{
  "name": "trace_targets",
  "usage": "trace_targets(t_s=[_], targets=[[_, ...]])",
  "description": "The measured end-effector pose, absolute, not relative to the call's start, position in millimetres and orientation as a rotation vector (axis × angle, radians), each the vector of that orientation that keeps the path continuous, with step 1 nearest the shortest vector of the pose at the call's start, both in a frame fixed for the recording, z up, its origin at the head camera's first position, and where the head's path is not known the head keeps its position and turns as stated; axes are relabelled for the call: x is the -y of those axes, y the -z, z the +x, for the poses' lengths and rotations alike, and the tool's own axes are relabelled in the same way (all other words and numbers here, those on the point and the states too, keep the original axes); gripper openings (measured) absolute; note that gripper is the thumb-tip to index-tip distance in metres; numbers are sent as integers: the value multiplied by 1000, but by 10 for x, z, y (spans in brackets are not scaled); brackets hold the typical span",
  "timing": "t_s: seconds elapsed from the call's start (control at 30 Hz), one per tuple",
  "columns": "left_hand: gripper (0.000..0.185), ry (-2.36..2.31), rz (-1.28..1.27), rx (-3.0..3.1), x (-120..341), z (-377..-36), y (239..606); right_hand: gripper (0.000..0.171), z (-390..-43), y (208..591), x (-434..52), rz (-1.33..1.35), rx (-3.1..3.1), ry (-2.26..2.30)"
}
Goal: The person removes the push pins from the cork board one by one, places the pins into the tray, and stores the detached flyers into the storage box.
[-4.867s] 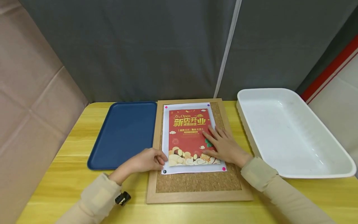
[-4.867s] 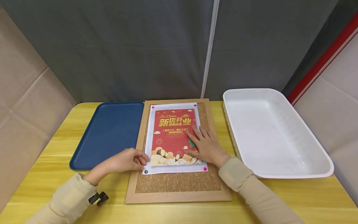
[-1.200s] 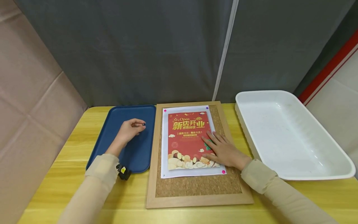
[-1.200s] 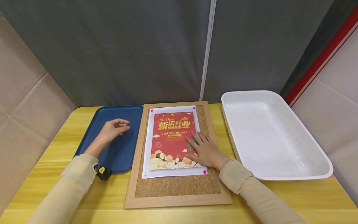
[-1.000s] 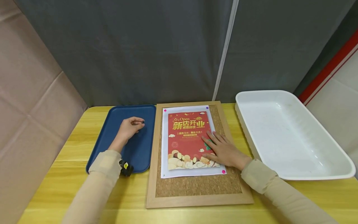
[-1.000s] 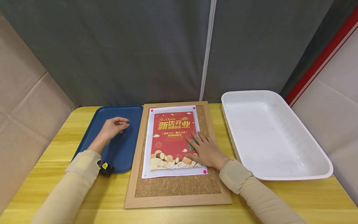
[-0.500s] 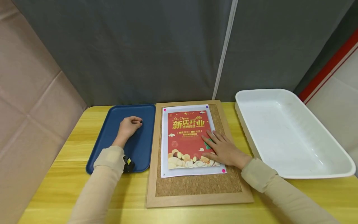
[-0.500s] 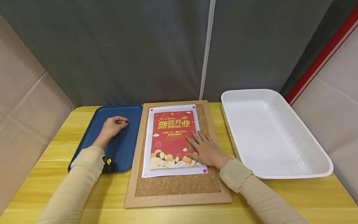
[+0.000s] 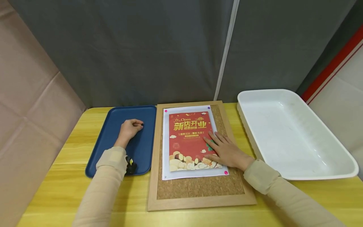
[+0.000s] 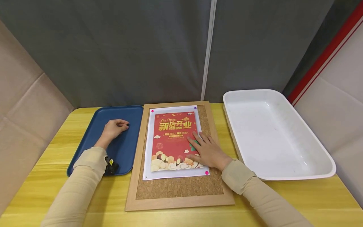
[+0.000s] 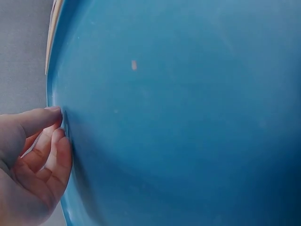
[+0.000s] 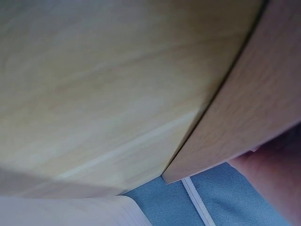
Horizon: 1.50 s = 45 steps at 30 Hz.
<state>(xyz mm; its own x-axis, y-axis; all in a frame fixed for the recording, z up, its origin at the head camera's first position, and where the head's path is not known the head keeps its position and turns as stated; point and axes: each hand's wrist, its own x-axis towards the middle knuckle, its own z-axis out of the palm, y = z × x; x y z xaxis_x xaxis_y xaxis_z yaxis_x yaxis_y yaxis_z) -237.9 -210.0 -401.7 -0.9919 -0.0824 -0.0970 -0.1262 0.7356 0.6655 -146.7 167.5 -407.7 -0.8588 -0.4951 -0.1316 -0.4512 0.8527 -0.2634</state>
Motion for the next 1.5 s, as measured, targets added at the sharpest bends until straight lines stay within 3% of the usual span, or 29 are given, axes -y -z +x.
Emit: trace_targets(t_s=[0.97, 1.5], targets=[[32, -1117, -155, -2853, 2149, -2388, 3983, 79, -1478, 4088, -1668, -721, -2822, 362], [33, -1314, -187, -2815, 1879, -2528, 3912, 79, -1479, 4097, -1667, -718, -2839, 343]])
